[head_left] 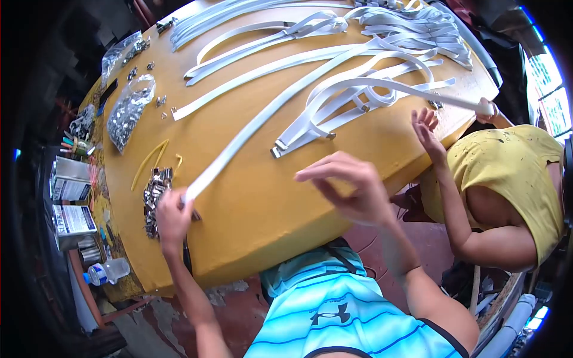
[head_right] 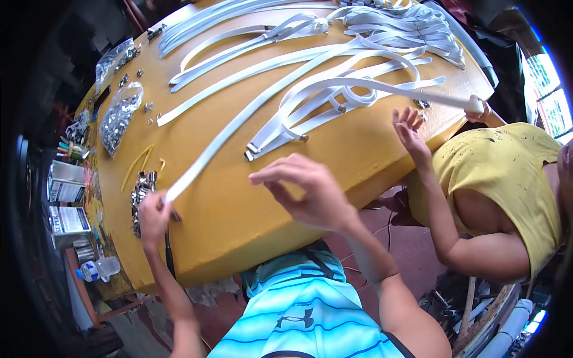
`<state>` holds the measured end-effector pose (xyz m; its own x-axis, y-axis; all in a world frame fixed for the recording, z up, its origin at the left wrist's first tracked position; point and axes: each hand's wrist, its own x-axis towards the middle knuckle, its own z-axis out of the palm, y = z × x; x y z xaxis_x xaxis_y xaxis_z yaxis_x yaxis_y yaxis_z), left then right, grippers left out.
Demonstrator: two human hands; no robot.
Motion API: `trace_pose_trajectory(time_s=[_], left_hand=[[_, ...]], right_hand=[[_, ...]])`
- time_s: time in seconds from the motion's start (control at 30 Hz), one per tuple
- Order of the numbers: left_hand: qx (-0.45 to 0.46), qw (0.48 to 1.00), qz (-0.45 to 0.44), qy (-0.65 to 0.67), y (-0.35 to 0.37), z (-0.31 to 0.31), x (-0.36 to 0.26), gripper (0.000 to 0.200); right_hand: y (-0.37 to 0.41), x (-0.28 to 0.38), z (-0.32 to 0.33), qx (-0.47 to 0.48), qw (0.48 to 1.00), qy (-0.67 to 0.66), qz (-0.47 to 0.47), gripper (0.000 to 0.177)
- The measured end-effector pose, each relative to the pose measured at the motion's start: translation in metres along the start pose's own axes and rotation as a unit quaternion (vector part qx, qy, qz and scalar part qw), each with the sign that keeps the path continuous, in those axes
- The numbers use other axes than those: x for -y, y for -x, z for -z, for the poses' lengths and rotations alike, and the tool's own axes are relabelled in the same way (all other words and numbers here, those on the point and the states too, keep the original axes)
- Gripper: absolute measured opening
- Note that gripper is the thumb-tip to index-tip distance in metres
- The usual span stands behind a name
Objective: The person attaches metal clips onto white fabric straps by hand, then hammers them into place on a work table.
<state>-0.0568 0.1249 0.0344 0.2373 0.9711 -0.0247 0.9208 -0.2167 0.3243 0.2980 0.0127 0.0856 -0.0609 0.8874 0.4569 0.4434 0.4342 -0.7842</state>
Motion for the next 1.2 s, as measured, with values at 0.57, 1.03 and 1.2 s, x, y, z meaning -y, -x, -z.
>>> trace_pose_trajectory(time_s=[0.57, 1.03, 1.2], left_hand=[[-0.202, 0.972, -0.020, 0.117, 0.053, -0.101, -0.062, 0.028], [-0.228, 0.959, 0.168, 0.011, 0.080, -0.024, 0.086, 0.024], [-0.265, 0.952, 0.151, -0.041, 0.072, -0.038, 0.082, 0.023]], right_hand=[[0.036, -0.081, -0.121, 0.069, 0.997, 0.028, -0.010, 0.007], [0.043, -0.081, -0.116, 0.049, 0.996, 0.020, -0.065, 0.010], [0.042, -0.078, -0.116, 0.061, 0.995, 0.025, -0.072, 0.010]])
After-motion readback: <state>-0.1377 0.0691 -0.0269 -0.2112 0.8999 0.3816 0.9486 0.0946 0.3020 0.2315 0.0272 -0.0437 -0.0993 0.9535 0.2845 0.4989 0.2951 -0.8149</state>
